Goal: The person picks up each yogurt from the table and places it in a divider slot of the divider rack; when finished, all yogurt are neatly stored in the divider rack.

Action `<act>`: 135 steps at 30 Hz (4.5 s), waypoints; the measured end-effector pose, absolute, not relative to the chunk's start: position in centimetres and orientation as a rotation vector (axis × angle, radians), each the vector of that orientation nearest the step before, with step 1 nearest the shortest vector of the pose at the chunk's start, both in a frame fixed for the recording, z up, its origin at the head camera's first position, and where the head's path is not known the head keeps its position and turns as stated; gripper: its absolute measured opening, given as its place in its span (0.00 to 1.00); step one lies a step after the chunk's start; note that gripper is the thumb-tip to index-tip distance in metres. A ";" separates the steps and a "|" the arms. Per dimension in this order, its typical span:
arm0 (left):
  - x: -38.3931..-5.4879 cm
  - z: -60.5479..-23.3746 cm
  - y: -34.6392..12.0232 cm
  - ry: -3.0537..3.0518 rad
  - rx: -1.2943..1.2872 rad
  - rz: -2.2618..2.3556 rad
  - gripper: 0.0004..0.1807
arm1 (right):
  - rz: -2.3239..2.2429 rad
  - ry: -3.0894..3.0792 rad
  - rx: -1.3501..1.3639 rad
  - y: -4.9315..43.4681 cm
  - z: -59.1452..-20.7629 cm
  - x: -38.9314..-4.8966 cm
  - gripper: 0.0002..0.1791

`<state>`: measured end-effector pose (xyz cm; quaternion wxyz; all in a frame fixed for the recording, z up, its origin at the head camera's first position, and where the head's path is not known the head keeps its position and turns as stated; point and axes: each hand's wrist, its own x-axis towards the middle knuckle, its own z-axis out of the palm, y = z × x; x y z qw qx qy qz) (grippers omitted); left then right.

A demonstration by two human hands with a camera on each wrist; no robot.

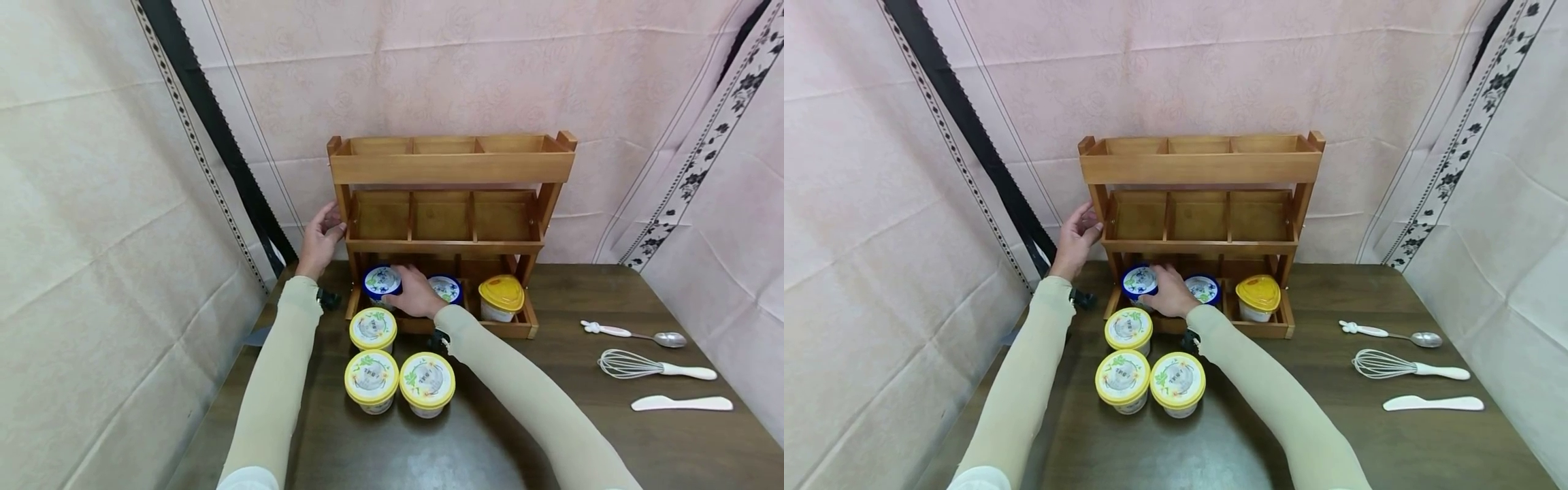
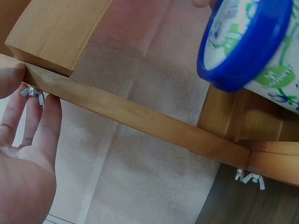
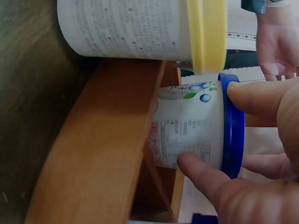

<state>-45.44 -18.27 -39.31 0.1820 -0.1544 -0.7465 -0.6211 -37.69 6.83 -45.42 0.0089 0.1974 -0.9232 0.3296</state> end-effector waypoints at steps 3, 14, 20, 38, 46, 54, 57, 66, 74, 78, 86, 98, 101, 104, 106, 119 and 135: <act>-45.4 -39.4 -18.2 -2.110 -0.431 -1.753 0.30 | 1.031 -2.895 0.606 6.7 -45.8 -37.8 0.47; -45.3 -39.4 -17.9 -2.086 -0.452 -1.759 0.29 | 1.117 -2.920 0.560 6.6 -46.1 -37.7 0.48; -45.2 -39.4 -17.9 -2.085 -0.451 -1.746 0.29 | 1.146 -2.892 0.530 6.8 -45.4 -37.6 0.49; -45.3 -39.5 -17.8 -2.083 -0.457 -1.742 0.30 | 1.454 -2.796 0.550 9.3 -42.2 -34.4 0.46; -45.4 -39.4 -17.9 -2.085 -0.465 -1.761 0.30 | 1.518 -2.771 0.575 11.1 -41.2 -32.4 0.44; -45.3 -39.4 -17.8 -2.094 -0.450 -1.774 0.29 | 1.463 -2.749 0.708 12.8 -41.8 -30.6 0.42; -45.3 -39.4 -17.8 -2.089 -0.443 -1.786 0.29 | 1.454 -2.761 0.736 13.4 -42.4 -29.9 0.41; -44.7 -38.7 -17.8 -2.042 -0.406 -1.858 0.31 | 1.482 -2.791 0.771 15.6 -44.1 -27.6 0.39; -44.4 -37.6 -17.5 -2.075 -0.318 -1.901 0.29 | 1.511 -2.811 0.756 17.1 -45.5 -26.3 0.38; -44.5 -37.5 -17.5 -2.077 -0.303 -1.902 0.29 | 1.543 -2.806 0.759 17.9 -46.1 -25.7 0.37; -44.7 -37.8 -17.4 -2.098 -0.315 -1.885 0.29 | 1.510 -2.812 0.923 18.7 -47.4 -23.9 0.36; -44.9 -38.1 -17.7 -2.072 -0.373 -1.880 0.30 | 1.411 -2.877 1.048 18.7 -48.7 -22.1 0.41; -44.9 -38.2 -17.7 -2.075 -0.374 -1.877 0.30 | 1.443 -2.864 1.075 18.8 -49.1 -22.0 0.46; -44.9 -38.2 -17.8 -2.078 -0.376 -1.881 0.30 | 1.458 -2.848 1.102 18.8 -49.2 -21.8 0.49; -44.9 -38.2 -17.8 -2.077 -0.379 -1.883 0.29 | 1.466 -2.849 1.107 18.8 -49.2 -21.7 0.51; -44.4 -38.4 -17.6 -2.035 -0.319 -1.893 0.24 | 1.491 -2.850 1.118 18.7 -49.4 -21.7 0.53; -44.5 -38.2 -17.5 -2.069 -0.309 -1.887 0.20 | 1.453 -2.843 1.086 18.9 -49.7 -21.7 0.51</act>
